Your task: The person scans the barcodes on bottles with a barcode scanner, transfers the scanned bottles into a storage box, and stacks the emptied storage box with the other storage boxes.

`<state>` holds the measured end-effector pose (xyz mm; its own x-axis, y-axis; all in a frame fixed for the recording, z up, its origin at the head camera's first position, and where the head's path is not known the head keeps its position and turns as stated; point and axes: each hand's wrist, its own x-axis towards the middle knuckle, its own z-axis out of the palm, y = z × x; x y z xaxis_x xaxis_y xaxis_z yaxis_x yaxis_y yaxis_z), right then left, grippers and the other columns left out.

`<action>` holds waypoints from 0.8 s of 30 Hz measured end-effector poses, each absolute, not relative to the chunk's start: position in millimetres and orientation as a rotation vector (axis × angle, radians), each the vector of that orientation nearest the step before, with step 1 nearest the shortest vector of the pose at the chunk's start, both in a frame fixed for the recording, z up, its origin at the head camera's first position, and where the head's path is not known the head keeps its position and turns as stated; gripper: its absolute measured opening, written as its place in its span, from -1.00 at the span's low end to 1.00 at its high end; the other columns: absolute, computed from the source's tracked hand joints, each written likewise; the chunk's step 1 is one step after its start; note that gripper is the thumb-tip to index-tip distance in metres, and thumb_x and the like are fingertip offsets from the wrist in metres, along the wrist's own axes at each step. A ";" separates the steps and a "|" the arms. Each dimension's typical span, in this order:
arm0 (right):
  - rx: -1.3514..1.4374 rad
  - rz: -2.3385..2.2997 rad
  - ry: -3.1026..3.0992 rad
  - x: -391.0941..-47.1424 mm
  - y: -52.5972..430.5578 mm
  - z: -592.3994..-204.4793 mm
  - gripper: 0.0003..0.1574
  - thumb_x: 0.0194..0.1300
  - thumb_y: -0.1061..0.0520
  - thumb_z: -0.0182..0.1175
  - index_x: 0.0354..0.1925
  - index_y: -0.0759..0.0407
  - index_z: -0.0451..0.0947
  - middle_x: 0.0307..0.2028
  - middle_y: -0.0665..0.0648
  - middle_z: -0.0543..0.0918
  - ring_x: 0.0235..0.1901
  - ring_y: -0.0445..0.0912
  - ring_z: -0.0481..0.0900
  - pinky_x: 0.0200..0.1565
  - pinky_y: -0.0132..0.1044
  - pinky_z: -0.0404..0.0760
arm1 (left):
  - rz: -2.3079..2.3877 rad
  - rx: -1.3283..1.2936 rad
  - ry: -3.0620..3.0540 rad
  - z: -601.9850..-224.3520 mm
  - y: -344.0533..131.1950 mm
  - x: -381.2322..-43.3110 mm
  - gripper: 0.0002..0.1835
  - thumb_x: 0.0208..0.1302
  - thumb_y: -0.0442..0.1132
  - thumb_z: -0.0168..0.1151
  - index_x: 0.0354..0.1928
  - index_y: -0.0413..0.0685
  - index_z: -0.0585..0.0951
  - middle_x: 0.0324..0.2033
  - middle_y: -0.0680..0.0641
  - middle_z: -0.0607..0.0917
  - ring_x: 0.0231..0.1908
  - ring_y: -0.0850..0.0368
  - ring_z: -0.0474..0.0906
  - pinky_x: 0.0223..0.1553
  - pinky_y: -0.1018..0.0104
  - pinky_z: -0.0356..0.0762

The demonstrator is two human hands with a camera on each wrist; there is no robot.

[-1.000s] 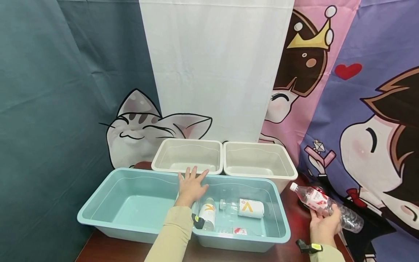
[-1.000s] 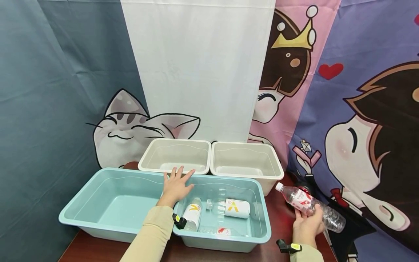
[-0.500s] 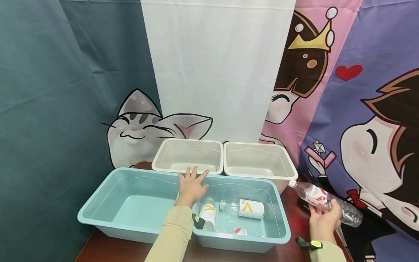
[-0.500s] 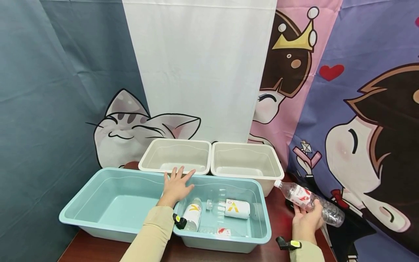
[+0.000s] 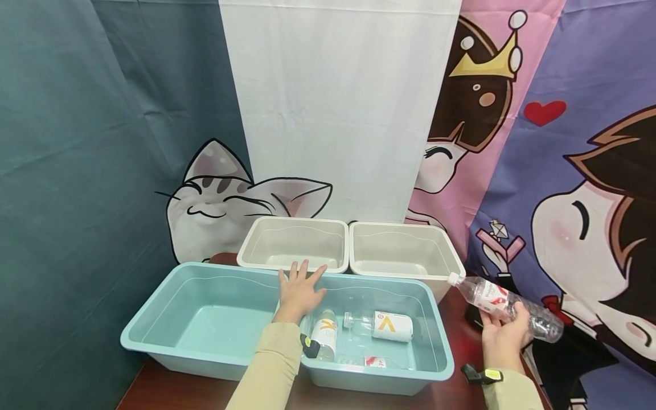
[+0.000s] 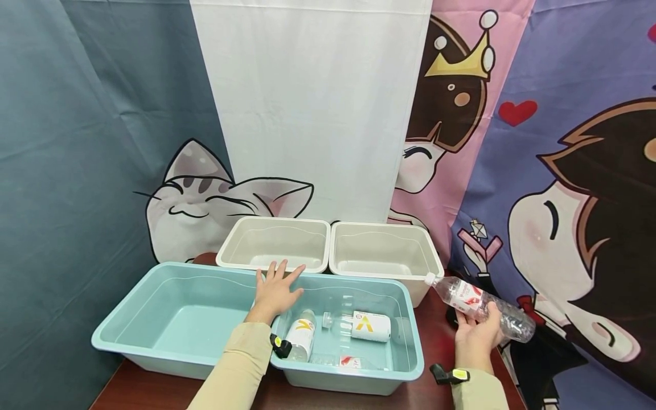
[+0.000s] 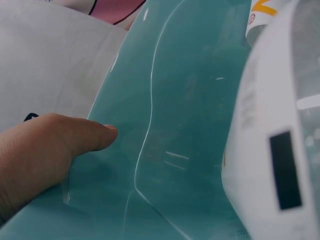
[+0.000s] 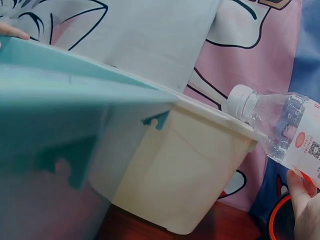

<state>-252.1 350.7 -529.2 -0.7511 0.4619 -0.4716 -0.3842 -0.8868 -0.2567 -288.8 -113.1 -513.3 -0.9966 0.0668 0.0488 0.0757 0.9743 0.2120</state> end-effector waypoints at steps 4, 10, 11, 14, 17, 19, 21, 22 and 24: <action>-0.739 2.588 -0.173 -256.6 347.6 -526.5 -0.19 0.14 0.21 0.42 0.21 -0.11 0.19 0.09 0.02 0.45 -0.06 0.01 0.65 0.11 0.00 0.62 | -0.336 -0.113 -3.079 -513.5 -113.0 -288.9 -0.31 0.39 0.24 0.12 0.53 0.54 0.22 0.58 -0.13 0.10 0.56 -0.26 -0.16 0.46 -0.40 -0.35; -0.713 2.604 -0.145 -264.1 341.9 -522.2 -0.24 0.14 0.22 0.44 0.19 -0.08 0.27 0.10 0.02 0.49 -0.05 0.02 0.65 0.20 0.04 0.55 | -0.318 -0.112 -3.081 -514.2 -113.1 -289.2 -0.31 0.39 0.24 0.12 0.53 0.54 0.23 0.58 -0.13 0.10 0.56 -0.26 -0.13 0.45 -0.40 -0.33; -0.715 2.605 -0.140 -265.4 340.4 -521.1 -0.26 0.14 0.22 0.44 0.18 -0.07 0.29 0.10 0.03 0.50 -0.05 0.03 0.66 0.18 0.06 0.57 | -0.317 -0.112 -3.081 -514.5 -113.1 -289.3 -0.31 0.39 0.24 0.12 0.53 0.54 0.23 0.58 -0.13 0.10 0.56 -0.26 -0.14 0.45 -0.40 -0.33; -0.723 2.611 -0.153 -268.4 335.5 -517.3 -0.29 0.16 0.21 0.44 0.17 -0.07 0.30 0.09 0.03 0.50 -0.07 0.04 0.67 0.12 0.08 0.61 | -0.317 -0.113 -3.082 -514.7 -113.3 -289.1 -0.31 0.39 0.24 0.12 0.53 0.54 0.22 0.58 -0.13 0.10 0.56 -0.26 -0.15 0.46 -0.40 -0.33; -0.729 2.617 -0.178 -270.8 330.7 -512.8 -0.29 0.16 0.19 0.45 0.17 -0.04 0.31 0.09 0.05 0.52 -0.08 0.04 0.68 0.09 0.08 0.63 | -0.319 -0.116 -3.084 -513.7 -113.5 -288.5 -0.31 0.39 0.24 0.12 0.54 0.54 0.22 0.58 -0.13 0.10 0.56 -0.26 -0.15 0.46 -0.40 -0.32; -0.732 2.619 -0.204 -272.3 327.7 -509.9 -0.29 0.15 0.18 0.47 0.16 -0.03 0.30 0.07 0.06 0.51 -0.08 0.03 0.68 0.08 0.06 0.64 | -0.332 -0.118 -3.082 -512.5 -113.5 -287.5 -0.31 0.39 0.24 0.12 0.53 0.52 0.23 0.57 -0.14 0.11 0.56 -0.26 -0.14 0.46 -0.40 -0.32; -0.738 2.620 -0.225 -274.2 324.8 -507.3 -0.28 0.14 0.17 0.48 0.15 -0.02 0.30 0.06 0.08 0.49 -0.09 0.02 0.68 0.05 0.06 0.66 | -0.342 -0.120 -3.077 -511.5 -113.6 -286.9 -0.31 0.39 0.23 0.13 0.53 0.51 0.25 0.57 -0.14 0.12 0.56 -0.26 -0.13 0.46 -0.40 -0.32; -0.743 2.618 -0.238 -275.1 323.3 -506.0 -0.29 0.13 0.17 0.48 0.14 -0.02 0.30 0.05 0.08 0.48 -0.09 0.01 0.67 0.02 0.05 0.68 | -0.344 -0.119 -3.076 -511.4 -113.8 -286.9 -0.31 0.39 0.23 0.13 0.53 0.50 0.25 0.56 -0.15 0.12 0.56 -0.26 -0.13 0.46 -0.40 -0.32; -0.750 2.617 -0.257 -277.0 320.5 -503.7 -0.29 0.13 0.17 0.48 0.13 -0.02 0.30 0.04 0.09 0.46 -0.11 0.01 0.67 -0.05 0.06 0.70 | -0.344 -0.118 -3.080 -511.5 -113.8 -286.8 -0.31 0.40 0.23 0.12 0.53 0.51 0.24 0.57 -0.14 0.12 0.56 -0.26 -0.14 0.46 -0.40 -0.34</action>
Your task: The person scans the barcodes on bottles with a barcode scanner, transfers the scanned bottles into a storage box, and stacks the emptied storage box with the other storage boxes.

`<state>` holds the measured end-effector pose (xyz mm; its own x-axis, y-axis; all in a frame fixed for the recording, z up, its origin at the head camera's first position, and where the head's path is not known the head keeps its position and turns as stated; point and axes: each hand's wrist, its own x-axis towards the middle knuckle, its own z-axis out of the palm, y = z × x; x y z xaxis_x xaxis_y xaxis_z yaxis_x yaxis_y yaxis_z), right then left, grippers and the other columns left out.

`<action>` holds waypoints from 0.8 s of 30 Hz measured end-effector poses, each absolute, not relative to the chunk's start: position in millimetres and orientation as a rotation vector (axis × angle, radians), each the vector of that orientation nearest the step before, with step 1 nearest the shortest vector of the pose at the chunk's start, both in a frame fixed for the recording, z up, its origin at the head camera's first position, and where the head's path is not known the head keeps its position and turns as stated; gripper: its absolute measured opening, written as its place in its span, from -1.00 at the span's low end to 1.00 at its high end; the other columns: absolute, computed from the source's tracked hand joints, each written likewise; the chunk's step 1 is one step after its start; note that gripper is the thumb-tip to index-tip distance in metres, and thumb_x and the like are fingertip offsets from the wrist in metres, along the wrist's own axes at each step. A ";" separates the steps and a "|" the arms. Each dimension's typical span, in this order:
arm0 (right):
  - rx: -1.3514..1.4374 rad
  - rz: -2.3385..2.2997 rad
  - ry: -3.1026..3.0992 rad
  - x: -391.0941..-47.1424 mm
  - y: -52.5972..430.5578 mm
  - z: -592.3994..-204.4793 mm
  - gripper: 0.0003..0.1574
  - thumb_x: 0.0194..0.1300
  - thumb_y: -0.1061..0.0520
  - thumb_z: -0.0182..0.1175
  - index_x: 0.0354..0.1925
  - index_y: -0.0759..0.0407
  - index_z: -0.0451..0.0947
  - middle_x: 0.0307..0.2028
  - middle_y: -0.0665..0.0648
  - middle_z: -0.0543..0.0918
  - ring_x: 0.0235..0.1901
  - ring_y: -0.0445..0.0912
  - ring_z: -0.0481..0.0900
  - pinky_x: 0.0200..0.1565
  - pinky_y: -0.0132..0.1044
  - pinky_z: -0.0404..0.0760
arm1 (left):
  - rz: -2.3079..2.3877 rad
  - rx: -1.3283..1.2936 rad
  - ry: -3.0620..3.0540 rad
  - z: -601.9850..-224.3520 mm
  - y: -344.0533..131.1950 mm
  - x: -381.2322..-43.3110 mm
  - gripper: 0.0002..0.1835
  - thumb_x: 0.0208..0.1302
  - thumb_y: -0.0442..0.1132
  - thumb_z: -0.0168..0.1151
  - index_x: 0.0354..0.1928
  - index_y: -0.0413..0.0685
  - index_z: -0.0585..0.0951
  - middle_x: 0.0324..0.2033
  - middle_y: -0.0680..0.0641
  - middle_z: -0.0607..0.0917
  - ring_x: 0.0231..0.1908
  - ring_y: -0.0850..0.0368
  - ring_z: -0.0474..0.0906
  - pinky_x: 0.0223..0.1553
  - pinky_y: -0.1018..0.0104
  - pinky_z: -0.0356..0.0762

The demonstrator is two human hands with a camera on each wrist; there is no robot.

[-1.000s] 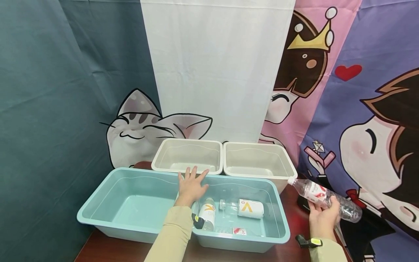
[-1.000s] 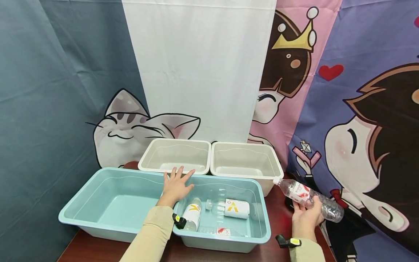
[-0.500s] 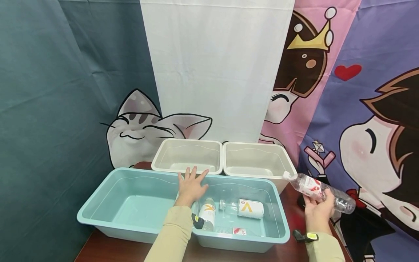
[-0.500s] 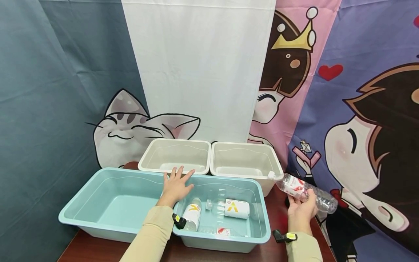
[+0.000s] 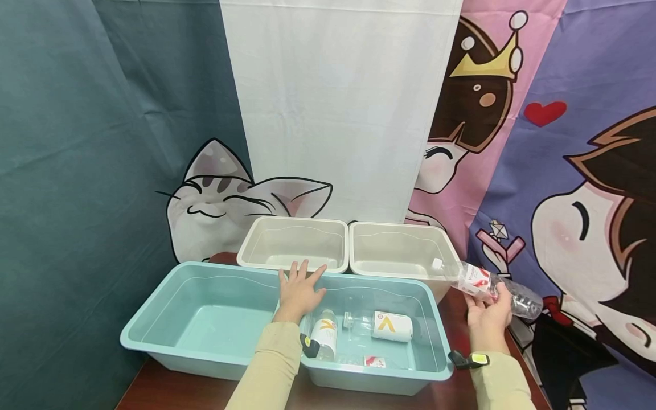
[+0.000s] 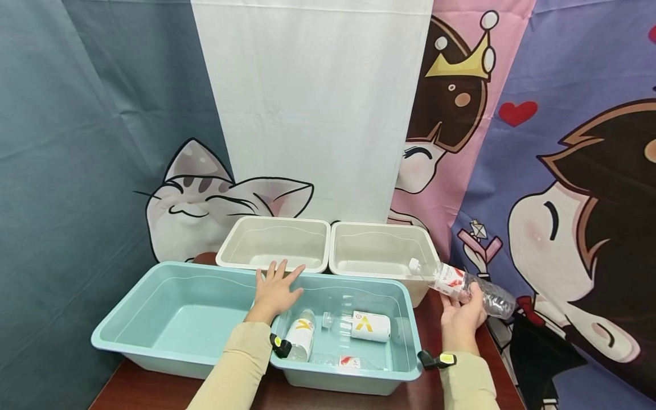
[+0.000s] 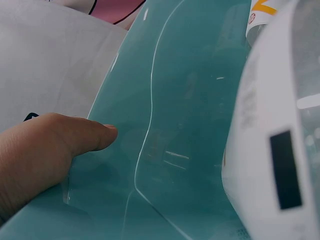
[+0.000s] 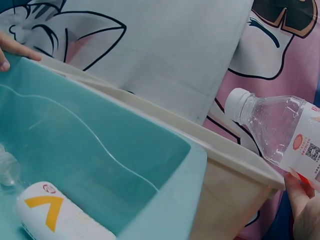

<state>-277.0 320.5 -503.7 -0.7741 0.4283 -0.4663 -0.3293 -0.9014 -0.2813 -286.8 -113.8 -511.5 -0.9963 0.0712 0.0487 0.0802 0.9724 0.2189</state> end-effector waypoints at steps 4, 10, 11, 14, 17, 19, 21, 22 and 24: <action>-0.731 2.625 -0.315 -280.6 314.7 -500.2 -0.30 0.15 0.17 0.46 0.14 -0.02 0.29 0.06 0.10 0.43 -0.12 0.02 0.68 -0.15 0.06 0.73 | -0.328 -0.115 -3.091 -512.0 -113.8 -287.7 -0.31 0.41 0.24 0.10 0.54 0.54 0.20 0.57 -0.13 0.10 0.57 -0.25 -0.17 0.46 -0.38 -0.36; -0.731 2.629 -0.404 -287.1 304.1 -497.6 -0.09 0.19 0.11 0.46 0.30 -0.21 0.12 0.15 0.07 0.35 -0.09 -0.01 0.68 -0.01 0.04 0.69 | -0.320 -0.113 -3.090 -513.0 -113.6 -288.5 -0.31 0.41 0.24 0.10 0.54 0.53 0.22 0.57 -0.14 0.10 0.56 -0.26 -0.14 0.46 -0.39 -0.35; -0.738 2.631 -0.405 -288.3 302.5 -497.1 -0.06 0.19 0.10 0.46 0.32 -0.24 0.10 0.16 0.07 0.34 -0.07 -0.01 0.67 0.06 0.04 0.66 | -0.317 -0.110 -3.093 -513.3 -113.6 -288.7 -0.31 0.41 0.24 0.10 0.54 0.53 0.21 0.58 -0.13 0.09 0.56 -0.26 -0.15 0.46 -0.39 -0.36; -0.750 2.642 -0.415 -291.5 297.3 -495.1 -0.03 0.20 0.08 0.47 0.34 -0.29 0.07 0.21 0.05 0.29 0.05 -0.03 0.61 0.27 0.02 0.47 | -0.322 -0.108 -3.091 -514.3 -113.7 -288.8 -0.31 0.41 0.24 0.09 0.54 0.53 0.21 0.58 -0.13 0.08 0.57 -0.25 -0.17 0.46 -0.39 -0.37; -0.760 2.647 -0.418 -294.3 292.2 -492.1 -0.14 0.18 0.08 0.48 0.28 -0.20 0.19 0.22 0.04 0.31 0.11 -0.04 0.57 0.37 0.00 0.31 | -0.323 -0.110 -3.091 -514.6 -113.9 -288.5 -0.31 0.41 0.24 0.09 0.54 0.53 0.20 0.58 -0.13 0.08 0.57 -0.25 -0.17 0.46 -0.39 -0.37; -0.761 2.647 -0.437 -295.8 288.2 -490.6 -0.13 0.18 0.07 0.49 0.28 -0.19 0.19 0.23 0.04 0.31 0.13 -0.04 0.55 0.39 -0.02 0.29 | -0.319 -0.113 -3.087 -515.1 -114.0 -288.6 -0.31 0.41 0.24 0.09 0.54 0.54 0.20 0.58 -0.14 0.08 0.56 -0.25 -0.16 0.46 -0.39 -0.36; -0.758 2.645 -0.474 -297.3 284.3 -490.5 -0.06 0.19 0.04 0.48 0.34 -0.19 0.13 0.26 0.03 0.30 0.16 -0.05 0.53 0.39 -0.01 0.31 | -0.314 -0.114 -3.085 -515.5 -113.9 -289.1 -0.31 0.41 0.24 0.09 0.54 0.54 0.20 0.58 -0.13 0.08 0.56 -0.25 -0.16 0.46 -0.39 -0.36; -0.752 2.645 -0.488 -298.2 282.5 -490.5 -0.02 0.20 0.03 0.48 0.37 -0.20 0.09 0.27 0.02 0.29 0.19 -0.04 0.51 0.39 -0.01 0.31 | -0.316 -0.115 -3.084 -515.5 -113.8 -289.2 -0.31 0.41 0.24 0.09 0.54 0.54 0.20 0.58 -0.14 0.09 0.56 -0.25 -0.16 0.46 -0.39 -0.37; -0.732 2.648 -0.524 -300.0 279.3 -490.8 0.04 0.21 0.02 0.47 0.41 -0.22 0.02 0.29 0.04 0.25 0.23 -0.03 0.46 0.39 -0.01 0.31 | -0.316 -0.116 -3.081 -515.6 -113.7 -289.2 -0.31 0.40 0.24 0.10 0.54 0.53 0.21 0.58 -0.14 0.09 0.56 -0.26 -0.16 0.46 -0.39 -0.36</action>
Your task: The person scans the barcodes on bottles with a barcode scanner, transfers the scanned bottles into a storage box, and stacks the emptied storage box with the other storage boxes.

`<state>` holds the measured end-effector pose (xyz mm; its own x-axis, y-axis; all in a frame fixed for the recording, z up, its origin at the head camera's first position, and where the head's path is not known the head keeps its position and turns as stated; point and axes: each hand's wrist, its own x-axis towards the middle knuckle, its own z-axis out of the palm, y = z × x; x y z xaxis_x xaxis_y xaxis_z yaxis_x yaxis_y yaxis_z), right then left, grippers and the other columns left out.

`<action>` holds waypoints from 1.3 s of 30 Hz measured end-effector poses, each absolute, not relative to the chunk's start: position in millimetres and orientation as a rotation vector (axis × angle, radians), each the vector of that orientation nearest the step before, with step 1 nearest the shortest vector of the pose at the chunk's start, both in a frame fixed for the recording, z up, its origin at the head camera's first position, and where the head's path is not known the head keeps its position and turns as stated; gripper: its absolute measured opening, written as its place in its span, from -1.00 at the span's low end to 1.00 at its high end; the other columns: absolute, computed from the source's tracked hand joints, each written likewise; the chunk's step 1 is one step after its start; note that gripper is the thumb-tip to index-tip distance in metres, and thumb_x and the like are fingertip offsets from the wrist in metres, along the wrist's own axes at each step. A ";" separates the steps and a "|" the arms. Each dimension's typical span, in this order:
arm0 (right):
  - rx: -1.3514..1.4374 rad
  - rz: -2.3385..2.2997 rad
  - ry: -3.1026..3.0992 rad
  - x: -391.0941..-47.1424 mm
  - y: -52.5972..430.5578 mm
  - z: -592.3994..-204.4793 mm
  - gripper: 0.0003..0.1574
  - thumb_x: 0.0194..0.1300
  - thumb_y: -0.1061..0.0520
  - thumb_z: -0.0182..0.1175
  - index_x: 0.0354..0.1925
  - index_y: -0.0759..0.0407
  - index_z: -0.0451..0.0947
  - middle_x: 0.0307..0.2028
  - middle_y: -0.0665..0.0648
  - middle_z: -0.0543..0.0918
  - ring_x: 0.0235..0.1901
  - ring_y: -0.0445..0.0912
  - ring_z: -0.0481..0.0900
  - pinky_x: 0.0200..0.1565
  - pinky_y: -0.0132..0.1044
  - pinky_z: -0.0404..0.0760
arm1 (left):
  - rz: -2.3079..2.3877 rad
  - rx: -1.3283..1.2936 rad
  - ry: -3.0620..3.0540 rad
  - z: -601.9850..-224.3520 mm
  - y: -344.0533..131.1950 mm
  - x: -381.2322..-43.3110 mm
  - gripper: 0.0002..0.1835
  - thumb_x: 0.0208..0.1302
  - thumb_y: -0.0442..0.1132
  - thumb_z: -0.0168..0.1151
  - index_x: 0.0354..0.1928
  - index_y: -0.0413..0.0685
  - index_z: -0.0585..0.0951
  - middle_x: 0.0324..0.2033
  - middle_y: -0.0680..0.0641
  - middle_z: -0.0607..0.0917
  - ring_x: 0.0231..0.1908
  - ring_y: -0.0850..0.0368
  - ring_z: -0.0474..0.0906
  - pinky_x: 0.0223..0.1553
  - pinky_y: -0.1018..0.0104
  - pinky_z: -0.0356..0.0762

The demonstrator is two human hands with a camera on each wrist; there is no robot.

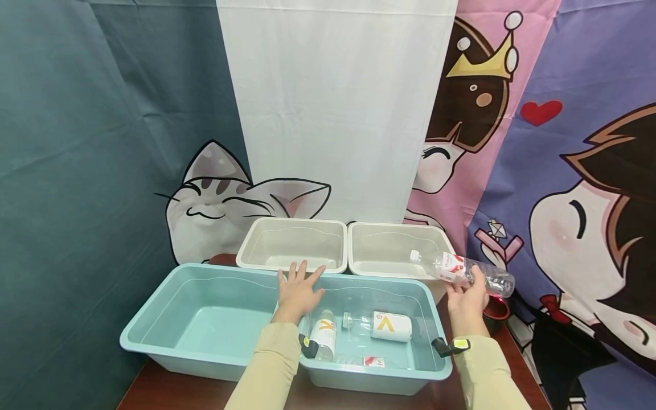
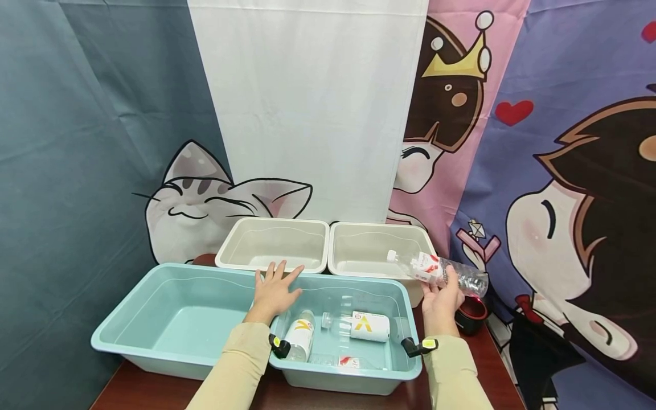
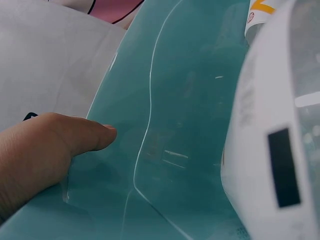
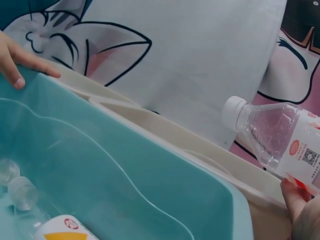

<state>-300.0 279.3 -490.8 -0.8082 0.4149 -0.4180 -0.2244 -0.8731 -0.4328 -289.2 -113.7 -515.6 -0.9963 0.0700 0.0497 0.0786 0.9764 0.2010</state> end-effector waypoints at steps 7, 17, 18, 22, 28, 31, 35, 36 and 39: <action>-0.711 2.643 -0.596 -305.5 268.4 -490.0 -0.06 0.22 0.00 0.47 0.36 -0.11 0.11 0.26 0.11 0.31 0.25 -0.01 0.45 0.35 -0.01 0.37 | -0.306 -0.111 -3.088 -513.8 -112.8 -288.6 -0.31 0.40 0.24 0.10 0.54 0.54 0.21 0.58 -0.13 0.10 0.56 -0.25 -0.15 0.46 -0.40 -0.32; -0.694 2.711 -0.632 -314.3 256.4 -485.2 0.02 0.18 0.00 0.51 0.42 -0.08 0.13 0.40 0.04 0.31 0.30 -0.04 0.41 0.40 0.00 0.31 | -0.301 -0.103 -3.085 -513.8 -112.3 -289.3 -0.31 0.40 0.24 0.10 0.54 0.54 0.21 0.57 -0.13 0.10 0.56 -0.25 -0.14 0.46 -0.39 -0.30; -0.699 2.714 -0.638 -315.0 255.3 -484.7 0.04 0.17 -0.01 0.52 0.43 -0.08 0.12 0.40 0.04 0.31 0.30 -0.04 0.41 0.40 0.00 0.32 | -0.300 -0.102 -3.086 -514.1 -112.4 -289.5 -0.31 0.40 0.24 0.10 0.54 0.54 0.21 0.57 -0.13 0.10 0.56 -0.25 -0.14 0.46 -0.39 -0.30; -0.724 2.709 -0.666 -316.8 250.0 -481.7 0.06 0.17 -0.02 0.51 0.44 -0.08 0.10 0.34 0.06 0.31 0.26 -0.04 0.42 0.38 0.01 0.34 | -0.305 -0.103 -3.084 -514.6 -112.6 -289.7 -0.31 0.39 0.24 0.10 0.53 0.54 0.22 0.57 -0.13 0.11 0.56 -0.26 -0.12 0.46 -0.40 -0.30; -0.719 2.702 -0.691 -317.1 237.8 -476.6 0.02 0.22 -0.01 0.47 0.47 -0.08 0.11 0.36 0.12 0.22 0.26 -0.01 0.41 0.37 0.05 0.35 | -0.327 -0.116 -3.075 -513.6 -112.8 -289.3 -0.31 0.39 0.23 0.11 0.53 0.53 0.23 0.57 -0.14 0.11 0.56 -0.26 -0.14 0.46 -0.41 -0.33; -0.719 2.703 -0.710 -317.5 231.1 -477.3 0.08 0.25 -0.02 0.45 0.51 -0.13 0.01 0.43 0.13 0.12 0.25 0.00 0.38 0.38 0.06 0.33 | -0.318 -0.121 -3.069 -513.5 -113.0 -288.7 -0.32 0.40 0.22 0.12 0.53 0.53 0.24 0.57 -0.14 0.13 0.56 -0.27 -0.13 0.45 -0.41 -0.31; -0.699 2.704 -0.753 -319.0 223.2 -478.0 0.10 0.31 -0.02 0.40 0.52 -0.16 -0.11 0.48 0.15 0.01 0.22 0.00 0.36 0.39 0.08 0.32 | -0.321 -0.116 -3.072 -513.4 -112.7 -287.9 -0.33 0.40 0.22 0.12 0.53 0.52 0.25 0.57 -0.14 0.13 0.56 -0.28 -0.13 0.45 -0.41 -0.31; -0.693 2.704 -0.760 -319.7 221.6 -478.0 0.08 0.32 -0.02 0.38 0.52 -0.15 -0.10 0.49 0.15 -0.01 0.21 -0.01 0.36 0.39 0.09 0.32 | -0.325 -0.115 -3.070 -513.3 -112.8 -287.7 -0.33 0.40 0.21 0.12 0.52 0.51 0.26 0.56 -0.15 0.13 0.55 -0.28 -0.12 0.45 -0.42 -0.30; -0.674 2.697 -0.780 -321.8 218.2 -477.5 0.01 0.35 -0.03 0.35 0.51 -0.11 -0.05 0.49 0.17 -0.02 0.20 -0.01 0.36 0.38 0.10 0.33 | -0.338 -0.118 -3.075 -512.9 -112.6 -287.8 -0.34 0.41 0.22 0.11 0.52 0.49 0.27 0.57 -0.16 0.12 0.56 -0.29 -0.14 0.45 -0.42 -0.31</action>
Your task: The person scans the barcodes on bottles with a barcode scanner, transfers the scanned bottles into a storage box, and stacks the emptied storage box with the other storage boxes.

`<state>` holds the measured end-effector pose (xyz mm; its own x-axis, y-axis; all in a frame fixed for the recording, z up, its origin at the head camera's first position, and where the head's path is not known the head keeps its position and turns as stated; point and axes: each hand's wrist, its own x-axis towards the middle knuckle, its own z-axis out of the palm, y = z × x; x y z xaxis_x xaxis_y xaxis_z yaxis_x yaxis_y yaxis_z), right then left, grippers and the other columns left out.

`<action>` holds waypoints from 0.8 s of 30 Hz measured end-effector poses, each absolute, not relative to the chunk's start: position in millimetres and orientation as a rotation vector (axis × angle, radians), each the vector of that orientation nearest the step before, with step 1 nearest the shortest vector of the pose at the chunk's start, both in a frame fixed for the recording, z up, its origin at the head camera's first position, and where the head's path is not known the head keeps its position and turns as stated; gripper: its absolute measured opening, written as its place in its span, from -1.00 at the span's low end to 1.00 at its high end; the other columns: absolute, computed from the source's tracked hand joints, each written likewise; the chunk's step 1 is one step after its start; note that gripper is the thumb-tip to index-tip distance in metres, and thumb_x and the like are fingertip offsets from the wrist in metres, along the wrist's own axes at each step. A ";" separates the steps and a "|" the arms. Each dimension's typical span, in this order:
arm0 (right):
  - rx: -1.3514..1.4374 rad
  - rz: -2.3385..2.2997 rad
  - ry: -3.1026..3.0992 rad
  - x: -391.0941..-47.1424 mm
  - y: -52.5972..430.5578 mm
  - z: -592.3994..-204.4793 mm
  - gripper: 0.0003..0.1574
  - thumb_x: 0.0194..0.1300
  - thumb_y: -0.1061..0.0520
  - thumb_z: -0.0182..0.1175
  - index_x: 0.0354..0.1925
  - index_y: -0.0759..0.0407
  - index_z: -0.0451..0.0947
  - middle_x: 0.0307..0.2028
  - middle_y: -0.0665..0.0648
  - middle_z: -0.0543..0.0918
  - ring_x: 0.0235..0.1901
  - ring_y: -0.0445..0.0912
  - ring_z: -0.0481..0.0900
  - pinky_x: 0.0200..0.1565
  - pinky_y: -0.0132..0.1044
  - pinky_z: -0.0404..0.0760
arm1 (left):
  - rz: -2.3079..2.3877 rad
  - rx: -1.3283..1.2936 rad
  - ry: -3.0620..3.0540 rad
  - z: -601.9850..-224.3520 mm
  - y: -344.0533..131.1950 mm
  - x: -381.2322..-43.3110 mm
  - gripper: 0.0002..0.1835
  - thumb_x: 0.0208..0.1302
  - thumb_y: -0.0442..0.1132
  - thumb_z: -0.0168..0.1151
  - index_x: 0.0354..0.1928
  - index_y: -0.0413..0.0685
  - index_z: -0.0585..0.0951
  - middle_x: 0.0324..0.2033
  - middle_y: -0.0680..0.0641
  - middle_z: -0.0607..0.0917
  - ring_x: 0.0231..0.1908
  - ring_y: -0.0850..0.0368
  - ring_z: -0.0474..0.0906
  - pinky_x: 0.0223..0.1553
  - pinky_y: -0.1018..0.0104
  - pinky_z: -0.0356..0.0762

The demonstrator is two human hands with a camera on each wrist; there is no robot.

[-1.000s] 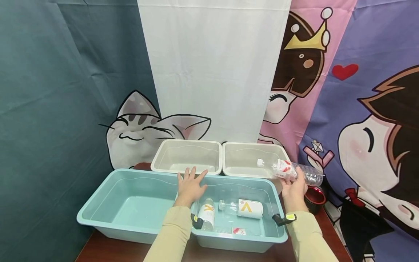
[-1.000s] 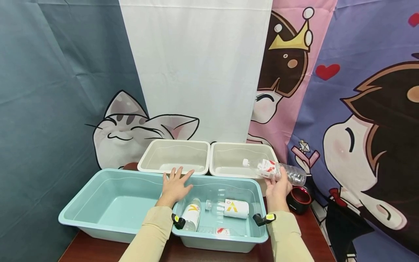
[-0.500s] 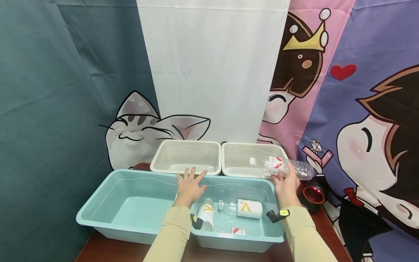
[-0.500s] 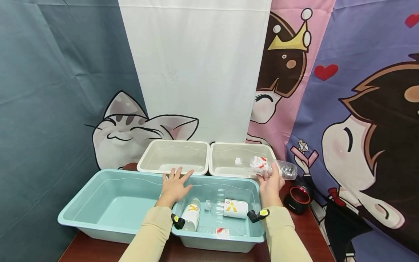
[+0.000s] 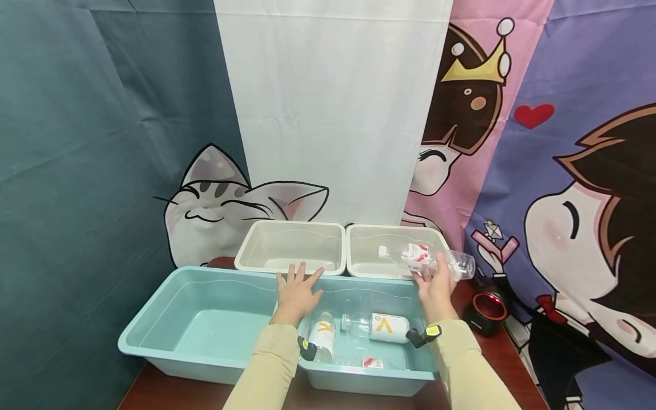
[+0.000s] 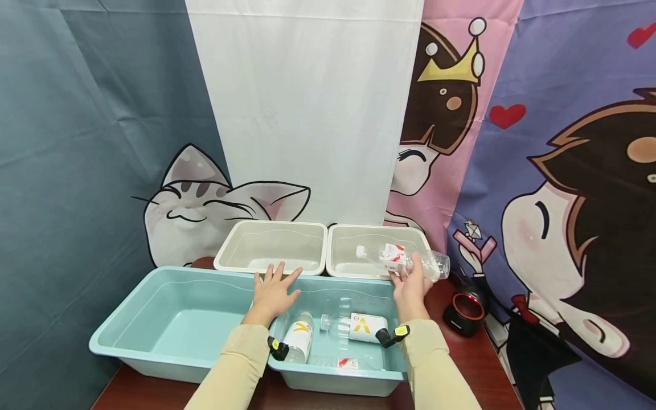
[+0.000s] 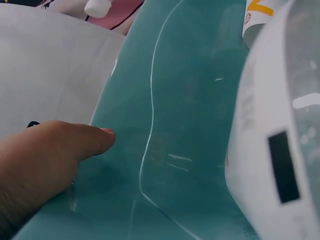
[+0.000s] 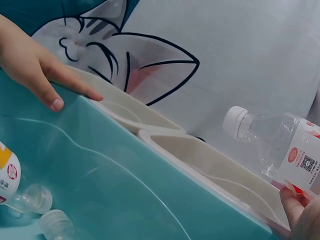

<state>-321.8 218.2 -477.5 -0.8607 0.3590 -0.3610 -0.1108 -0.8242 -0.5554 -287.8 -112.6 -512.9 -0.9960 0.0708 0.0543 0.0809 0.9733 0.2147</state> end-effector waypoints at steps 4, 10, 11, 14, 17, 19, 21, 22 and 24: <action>-0.663 2.692 -0.787 -322.4 215.4 -475.5 -0.03 0.34 -0.03 0.36 0.48 -0.06 0.01 0.44 0.17 0.03 0.20 -0.01 0.36 0.36 0.10 0.37 | -0.381 -0.128 -3.087 -512.4 -112.3 -285.8 -0.34 0.43 0.22 0.08 0.53 0.44 0.27 0.58 -0.18 0.06 0.56 -0.29 -0.19 0.45 -0.41 -0.36; -0.666 2.684 -0.820 -322.7 213.1 -473.2 0.04 0.32 -0.04 0.39 0.49 -0.05 -0.04 0.37 0.16 0.09 0.21 0.00 0.36 0.33 0.10 0.42 | -0.423 -0.135 -3.133 -507.9 -113.6 -279.2 -0.30 0.44 0.22 0.06 0.57 0.39 0.20 0.60 -0.22 -0.06 0.57 -0.29 -0.27 0.44 -0.42 -0.41; -0.661 2.685 -0.828 -323.2 212.8 -473.5 0.07 0.30 -0.05 0.40 0.51 -0.05 -0.06 0.39 0.17 0.08 0.23 0.01 0.35 0.33 0.09 0.42 | -0.429 -0.131 -3.139 -507.2 -114.4 -277.9 -0.30 0.45 0.22 0.06 0.57 0.38 0.19 0.60 -0.22 -0.07 0.57 -0.29 -0.28 0.44 -0.42 -0.42; -0.645 2.693 -0.828 -325.1 212.7 -473.7 0.13 0.28 -0.05 0.42 0.53 -0.06 -0.09 0.45 0.19 0.05 0.28 0.04 0.32 0.34 0.09 0.41 | -0.446 -0.112 -3.156 -503.8 -115.5 -274.1 -0.29 0.45 0.21 0.06 0.58 0.37 0.18 0.60 -0.22 -0.10 0.57 -0.30 -0.31 0.43 -0.44 -0.42; -0.653 2.692 -0.826 -327.2 213.7 -473.5 0.12 0.31 -0.04 0.40 0.54 -0.05 -0.11 0.48 0.18 0.01 0.29 0.03 0.30 0.33 0.08 0.43 | -0.446 -0.098 -3.160 -504.1 -114.7 -274.2 -0.29 0.45 0.21 0.06 0.58 0.38 0.18 0.60 -0.22 -0.11 0.56 -0.30 -0.32 0.43 -0.44 -0.42; -0.668 2.692 -0.817 -327.3 214.1 -472.9 0.07 0.34 -0.03 0.36 0.53 -0.05 -0.09 0.48 0.17 0.02 0.26 0.01 0.32 0.32 0.08 0.44 | -0.441 -0.094 -3.161 -504.7 -114.1 -274.8 -0.29 0.45 0.21 0.07 0.58 0.38 0.18 0.60 -0.22 -0.11 0.56 -0.30 -0.32 0.43 -0.44 -0.41; -0.676 2.691 -0.821 -326.5 213.8 -472.3 0.06 0.34 -0.04 0.36 0.53 -0.05 -0.09 0.47 0.16 0.01 0.24 0.00 0.34 0.31 0.08 0.45 | -0.440 -0.091 -3.159 -505.4 -113.5 -275.2 -0.29 0.45 0.22 0.07 0.58 0.40 0.17 0.60 -0.22 -0.11 0.57 -0.30 -0.32 0.43 -0.44 -0.42; -0.679 2.691 -0.826 -325.9 213.6 -472.4 0.07 0.33 -0.04 0.37 0.53 -0.05 -0.09 0.47 0.16 0.01 0.23 -0.01 0.35 0.31 0.08 0.45 | -0.440 -0.087 -3.162 -505.3 -113.4 -275.0 -0.29 0.45 0.22 0.06 0.58 0.40 0.17 0.60 -0.22 -0.12 0.57 -0.29 -0.33 0.43 -0.43 -0.43; -0.682 2.689 -0.833 -324.9 212.6 -472.5 0.08 0.32 -0.04 0.38 0.52 -0.03 -0.08 0.46 0.17 0.01 0.21 -0.01 0.37 0.30 0.08 0.46 | -0.437 -0.083 -3.159 -504.9 -113.1 -274.2 -0.29 0.46 0.22 0.04 0.58 0.40 0.16 0.60 -0.23 -0.12 0.56 -0.30 -0.34 0.43 -0.43 -0.43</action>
<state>-324.9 212.6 -472.5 -0.8607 0.3589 -0.3610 -0.0920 -0.8071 -0.5832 -274.2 -113.1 -504.9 -0.9974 0.0583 -0.0414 0.0449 0.9611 0.2724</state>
